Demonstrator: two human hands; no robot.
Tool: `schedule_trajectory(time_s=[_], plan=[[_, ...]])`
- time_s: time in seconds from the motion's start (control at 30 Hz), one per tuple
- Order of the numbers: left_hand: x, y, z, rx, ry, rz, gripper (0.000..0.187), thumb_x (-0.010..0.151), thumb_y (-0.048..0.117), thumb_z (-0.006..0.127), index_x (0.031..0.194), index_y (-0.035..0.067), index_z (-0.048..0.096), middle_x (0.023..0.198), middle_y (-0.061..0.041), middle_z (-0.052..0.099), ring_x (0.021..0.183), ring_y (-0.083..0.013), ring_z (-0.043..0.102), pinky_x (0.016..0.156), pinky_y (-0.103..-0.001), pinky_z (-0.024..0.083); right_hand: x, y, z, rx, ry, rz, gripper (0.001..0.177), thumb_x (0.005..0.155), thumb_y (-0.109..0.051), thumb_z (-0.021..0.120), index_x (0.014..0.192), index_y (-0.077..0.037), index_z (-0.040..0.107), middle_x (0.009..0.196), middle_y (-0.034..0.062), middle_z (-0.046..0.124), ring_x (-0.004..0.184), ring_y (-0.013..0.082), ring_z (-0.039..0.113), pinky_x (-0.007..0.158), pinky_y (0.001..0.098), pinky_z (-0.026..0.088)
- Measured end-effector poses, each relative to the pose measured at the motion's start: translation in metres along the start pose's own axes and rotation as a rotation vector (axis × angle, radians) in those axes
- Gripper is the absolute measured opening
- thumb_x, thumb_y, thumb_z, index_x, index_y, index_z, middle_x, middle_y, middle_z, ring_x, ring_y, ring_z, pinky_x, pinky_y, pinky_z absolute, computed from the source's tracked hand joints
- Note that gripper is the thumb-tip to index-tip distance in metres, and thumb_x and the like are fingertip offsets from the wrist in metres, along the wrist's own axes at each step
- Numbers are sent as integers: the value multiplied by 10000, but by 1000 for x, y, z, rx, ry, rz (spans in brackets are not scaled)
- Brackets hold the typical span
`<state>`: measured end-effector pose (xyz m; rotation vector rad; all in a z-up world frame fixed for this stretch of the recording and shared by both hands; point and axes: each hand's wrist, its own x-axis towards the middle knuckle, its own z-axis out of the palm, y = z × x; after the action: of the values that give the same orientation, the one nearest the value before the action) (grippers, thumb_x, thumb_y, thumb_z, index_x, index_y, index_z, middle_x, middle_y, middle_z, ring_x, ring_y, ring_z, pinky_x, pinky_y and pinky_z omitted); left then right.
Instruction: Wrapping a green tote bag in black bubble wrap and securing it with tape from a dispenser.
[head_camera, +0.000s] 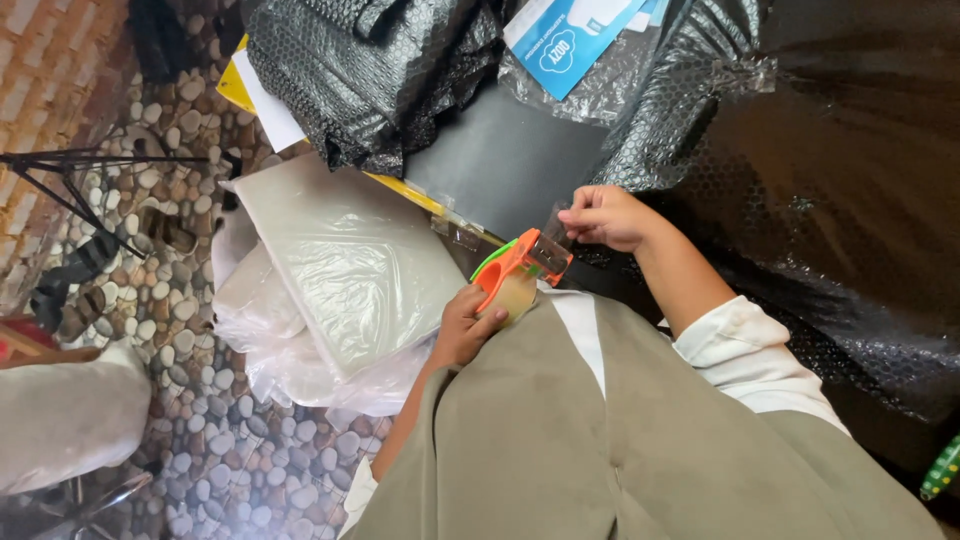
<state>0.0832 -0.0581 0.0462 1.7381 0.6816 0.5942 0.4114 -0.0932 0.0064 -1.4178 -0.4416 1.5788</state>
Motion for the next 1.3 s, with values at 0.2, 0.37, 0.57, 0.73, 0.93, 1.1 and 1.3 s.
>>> schedule_trajectory(time_s=[0.2, 0.37, 0.57, 0.73, 0.93, 1.1, 1.3], plan=[[-26, -66, -19, 99, 23, 157, 463, 948, 425, 736, 689, 129, 491, 725, -64, 437, 706, -334, 511, 685, -404, 452, -1, 34, 61, 299, -105, 273, 244, 885, -96, 810, 765, -57, 601, 651, 90, 691, 566, 130, 694, 574, 284, 623], [-38, -74, -45, 86, 80, 218, 493, 927, 514, 740, 702, 137, 514, 763, -24, 442, 762, -296, 529, 857, -386, 459, 33, 95, 53, 4, 175, 164, 211, 876, -83, 804, 868, 24, 623, 682, 172, 660, 620, 164, 690, 655, 337, 659], [-42, -69, -90, 20, 193, 90, 471, 956, 501, 707, 797, 71, 600, 815, -87, 517, 810, -305, 567, 834, -418, 485, 38, 92, 87, -788, 383, -188, 262, 772, -366, 906, 831, -174, 738, 744, 35, 713, 798, 238, 709, 705, 347, 554], [-36, -76, -114, -66, 310, 46, 398, 978, 449, 665, 794, 95, 651, 823, -48, 514, 741, -212, 536, 795, -375, 481, 54, 81, 107, -951, 391, -229, 210, 844, -250, 844, 845, -125, 675, 768, 27, 705, 887, 250, 657, 780, 384, 564], [-22, -42, -117, -102, 294, -4, 439, 994, 481, 628, 807, 86, 663, 820, -70, 538, 753, -215, 540, 802, -378, 480, 62, 91, 114, -1310, 599, -201, 324, 783, -331, 891, 834, -149, 629, 732, 19, 598, 922, 298, 623, 766, 447, 538], [-15, -30, -110, -157, 109, -31, 330, 1032, 350, 588, 933, 50, 681, 922, -95, 549, 875, -249, 549, 915, -396, 447, 26, 42, 129, -1312, 474, -47, 899, 861, -424, 840, 1464, 98, 427, 694, 226, 687, 613, 313, 701, 495, 409, 567], [-1, -25, -91, -104, -57, 60, 295, 1052, 297, 591, 966, 17, 621, 967, -154, 542, 984, -386, 550, 1026, -496, 397, -46, -29, 163, -656, 441, -950, 369, 957, -296, 771, 1271, -103, 749, 1013, 101, 666, 824, 216, 651, 651, 276, 537]])
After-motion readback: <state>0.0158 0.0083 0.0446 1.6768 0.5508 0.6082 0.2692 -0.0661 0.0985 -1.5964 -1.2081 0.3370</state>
